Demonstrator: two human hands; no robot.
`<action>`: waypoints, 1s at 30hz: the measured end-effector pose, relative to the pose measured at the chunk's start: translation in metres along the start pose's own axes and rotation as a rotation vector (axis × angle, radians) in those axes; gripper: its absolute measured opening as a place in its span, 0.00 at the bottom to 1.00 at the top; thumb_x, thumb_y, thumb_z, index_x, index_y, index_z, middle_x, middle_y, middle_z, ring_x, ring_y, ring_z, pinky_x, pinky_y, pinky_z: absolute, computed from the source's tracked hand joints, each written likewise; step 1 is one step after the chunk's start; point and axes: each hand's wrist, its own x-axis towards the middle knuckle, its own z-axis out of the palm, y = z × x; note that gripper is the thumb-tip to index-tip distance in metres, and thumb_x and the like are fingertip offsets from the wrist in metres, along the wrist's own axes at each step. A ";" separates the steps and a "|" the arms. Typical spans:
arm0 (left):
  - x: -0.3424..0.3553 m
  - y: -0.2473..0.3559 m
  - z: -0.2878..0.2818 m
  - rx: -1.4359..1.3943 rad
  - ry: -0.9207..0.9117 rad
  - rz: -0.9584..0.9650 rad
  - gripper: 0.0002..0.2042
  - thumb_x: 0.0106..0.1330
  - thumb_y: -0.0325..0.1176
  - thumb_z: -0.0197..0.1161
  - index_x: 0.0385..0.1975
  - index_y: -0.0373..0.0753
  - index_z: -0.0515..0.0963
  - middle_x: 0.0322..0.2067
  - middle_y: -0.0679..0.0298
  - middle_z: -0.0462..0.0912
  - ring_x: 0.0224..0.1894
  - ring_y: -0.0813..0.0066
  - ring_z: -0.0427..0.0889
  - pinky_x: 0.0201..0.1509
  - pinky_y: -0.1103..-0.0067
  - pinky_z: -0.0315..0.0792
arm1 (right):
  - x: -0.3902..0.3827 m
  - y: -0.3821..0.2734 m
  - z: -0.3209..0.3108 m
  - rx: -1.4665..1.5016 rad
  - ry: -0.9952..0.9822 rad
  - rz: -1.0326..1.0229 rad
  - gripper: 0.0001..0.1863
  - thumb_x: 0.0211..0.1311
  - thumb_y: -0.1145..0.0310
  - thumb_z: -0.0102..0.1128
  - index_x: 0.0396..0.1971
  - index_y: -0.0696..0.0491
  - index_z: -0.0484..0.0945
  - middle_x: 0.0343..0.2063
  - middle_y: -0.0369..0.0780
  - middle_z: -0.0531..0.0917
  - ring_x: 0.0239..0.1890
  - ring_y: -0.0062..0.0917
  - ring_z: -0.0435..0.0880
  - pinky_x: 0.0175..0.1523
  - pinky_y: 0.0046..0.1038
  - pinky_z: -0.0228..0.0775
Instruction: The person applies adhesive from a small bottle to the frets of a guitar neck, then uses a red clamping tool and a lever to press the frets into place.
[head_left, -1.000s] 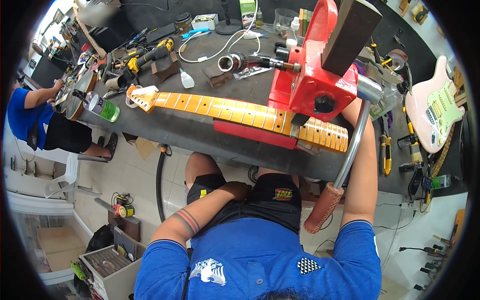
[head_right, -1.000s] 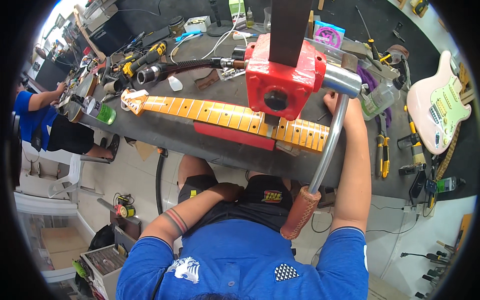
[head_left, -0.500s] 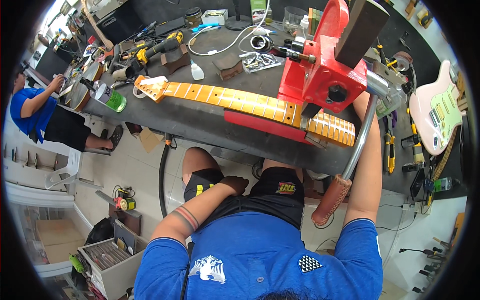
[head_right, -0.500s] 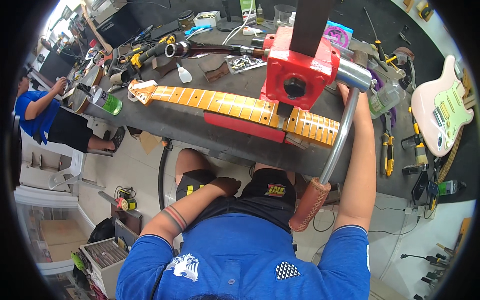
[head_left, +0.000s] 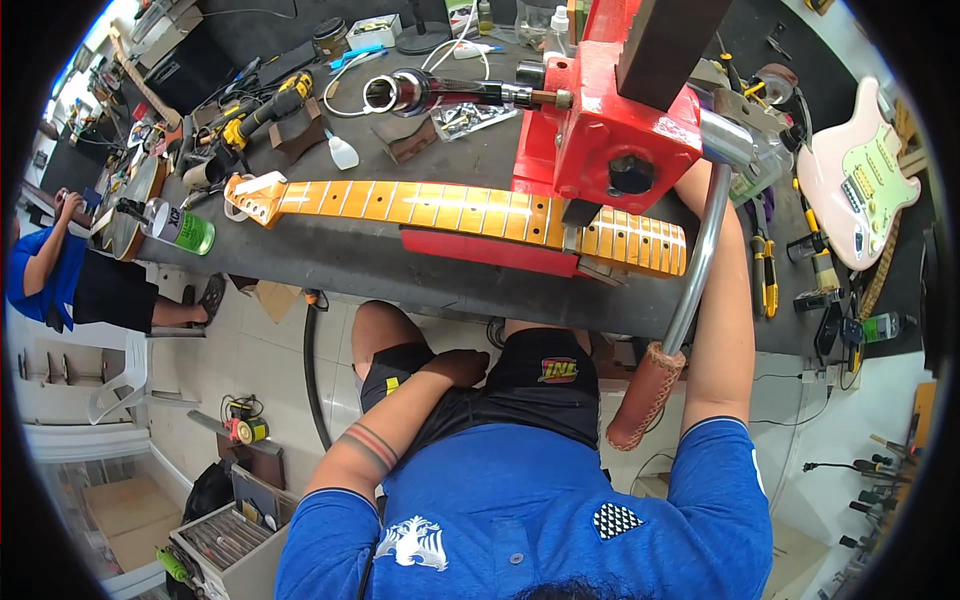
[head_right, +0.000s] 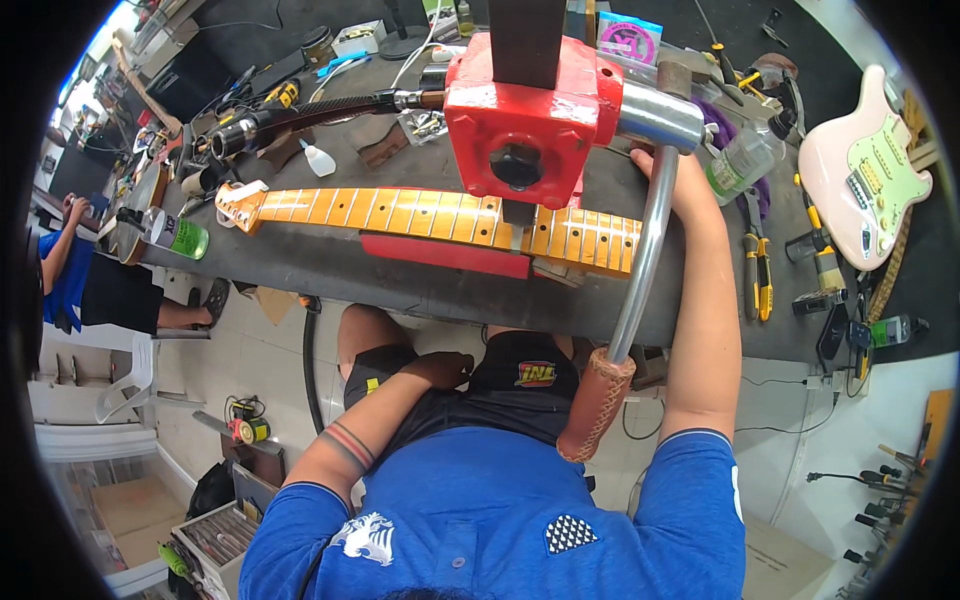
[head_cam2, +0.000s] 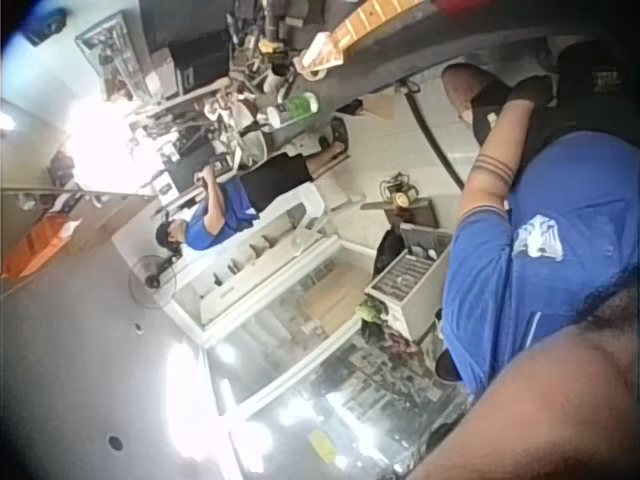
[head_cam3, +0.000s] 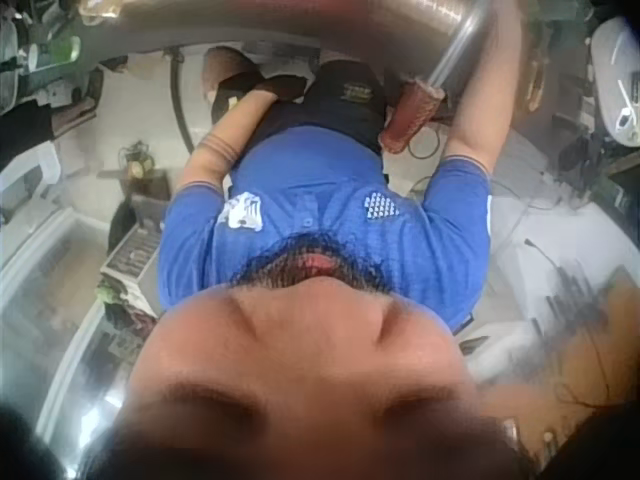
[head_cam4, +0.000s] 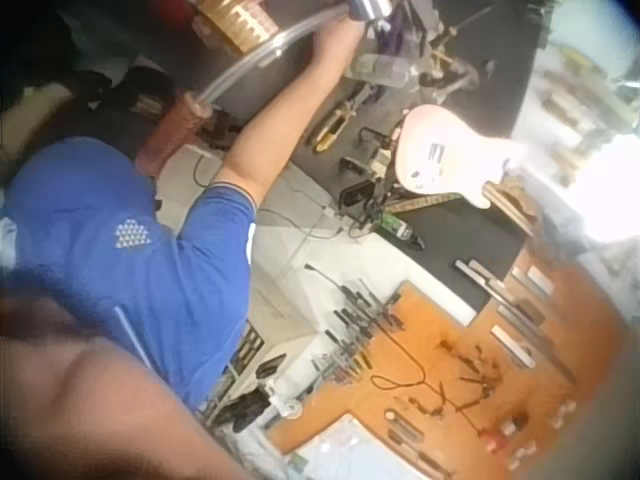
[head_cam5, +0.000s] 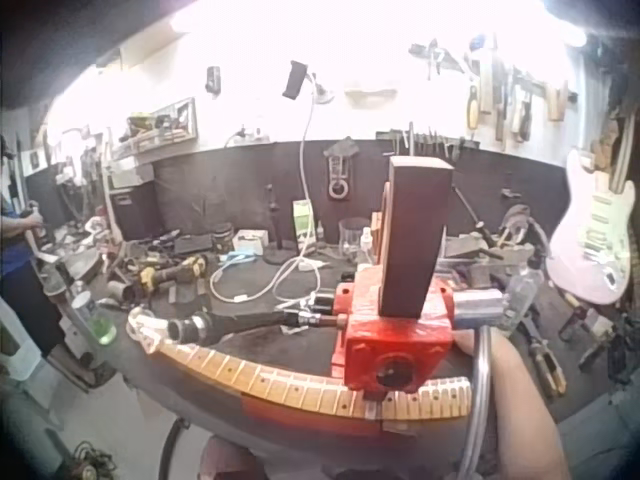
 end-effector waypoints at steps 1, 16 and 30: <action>-0.001 0.000 0.000 0.054 -0.010 -0.017 0.16 0.76 0.39 0.58 0.56 0.38 0.81 0.53 0.43 0.88 0.58 0.44 0.87 0.62 0.54 0.78 | -0.001 -0.003 0.000 0.008 0.002 0.003 0.15 0.74 0.68 0.70 0.54 0.60 0.84 0.48 0.42 0.91 0.51 0.30 0.89 0.61 0.36 0.79; -0.004 -0.025 -0.004 0.033 0.043 -0.042 0.15 0.75 0.41 0.60 0.55 0.41 0.80 0.51 0.45 0.88 0.57 0.44 0.86 0.62 0.56 0.77 | 0.007 0.019 -0.003 0.136 0.147 -0.032 0.11 0.74 0.65 0.66 0.44 0.58 0.85 0.36 0.39 0.88 0.40 0.25 0.86 0.47 0.35 0.78; -0.007 -0.005 -0.007 0.014 0.039 -0.049 0.16 0.75 0.40 0.60 0.57 0.39 0.81 0.54 0.45 0.87 0.58 0.45 0.87 0.62 0.58 0.78 | -0.001 -0.022 -0.003 -0.177 0.097 0.039 0.18 0.81 0.61 0.60 0.57 0.59 0.83 0.46 0.39 0.88 0.49 0.26 0.87 0.57 0.32 0.79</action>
